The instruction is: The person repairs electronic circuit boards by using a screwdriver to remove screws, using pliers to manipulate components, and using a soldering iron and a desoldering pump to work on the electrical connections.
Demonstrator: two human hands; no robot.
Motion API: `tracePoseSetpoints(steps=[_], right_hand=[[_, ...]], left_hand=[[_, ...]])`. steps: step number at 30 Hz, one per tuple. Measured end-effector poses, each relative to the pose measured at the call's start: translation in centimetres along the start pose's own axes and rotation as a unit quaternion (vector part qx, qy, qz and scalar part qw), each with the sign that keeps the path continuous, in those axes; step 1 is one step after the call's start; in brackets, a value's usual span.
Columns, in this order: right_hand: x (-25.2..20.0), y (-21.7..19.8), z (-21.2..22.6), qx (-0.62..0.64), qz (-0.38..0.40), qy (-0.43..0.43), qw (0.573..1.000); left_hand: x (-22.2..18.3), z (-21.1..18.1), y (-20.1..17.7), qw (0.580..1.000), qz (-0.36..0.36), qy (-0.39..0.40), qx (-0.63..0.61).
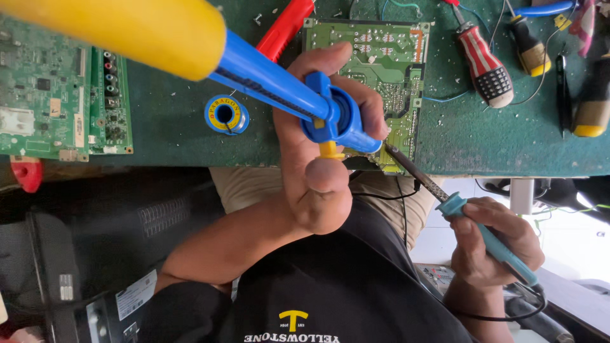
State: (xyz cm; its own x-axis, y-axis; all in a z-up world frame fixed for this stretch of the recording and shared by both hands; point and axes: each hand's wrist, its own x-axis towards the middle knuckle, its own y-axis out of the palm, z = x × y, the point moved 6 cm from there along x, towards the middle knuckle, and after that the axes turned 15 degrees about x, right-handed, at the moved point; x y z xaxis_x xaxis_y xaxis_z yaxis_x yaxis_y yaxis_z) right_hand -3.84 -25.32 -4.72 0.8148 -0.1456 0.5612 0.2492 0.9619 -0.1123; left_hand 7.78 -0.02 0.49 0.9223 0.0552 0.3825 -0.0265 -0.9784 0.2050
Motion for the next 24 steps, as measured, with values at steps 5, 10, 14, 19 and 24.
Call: tracePoseSetpoints(steps=[5,10,14,19,24], right_hand=[[0.0,-0.1,-0.3,0.013,-0.013,0.012,1.0],[0.6,0.3,0.4,0.0,-0.004,0.017,1.0],[0.5,0.1,0.2,0.001,-0.011,0.029,1.0],[0.8,0.2,0.1,0.01,-0.005,0.027,1.0],[0.6,0.0,0.0,-0.004,-0.014,0.035,0.999]], left_hand=[[0.1,0.8,1.0,0.998,0.02,-0.004,-0.054],[-0.1,1.5,1.4,0.998,0.039,0.01,-0.047],[0.1,1.8,1.7,0.998,0.047,0.01,-0.041],[0.1,1.7,1.9,0.998,0.045,0.013,-0.038],[0.2,1.8,2.1,0.999,0.042,0.022,-0.021]])
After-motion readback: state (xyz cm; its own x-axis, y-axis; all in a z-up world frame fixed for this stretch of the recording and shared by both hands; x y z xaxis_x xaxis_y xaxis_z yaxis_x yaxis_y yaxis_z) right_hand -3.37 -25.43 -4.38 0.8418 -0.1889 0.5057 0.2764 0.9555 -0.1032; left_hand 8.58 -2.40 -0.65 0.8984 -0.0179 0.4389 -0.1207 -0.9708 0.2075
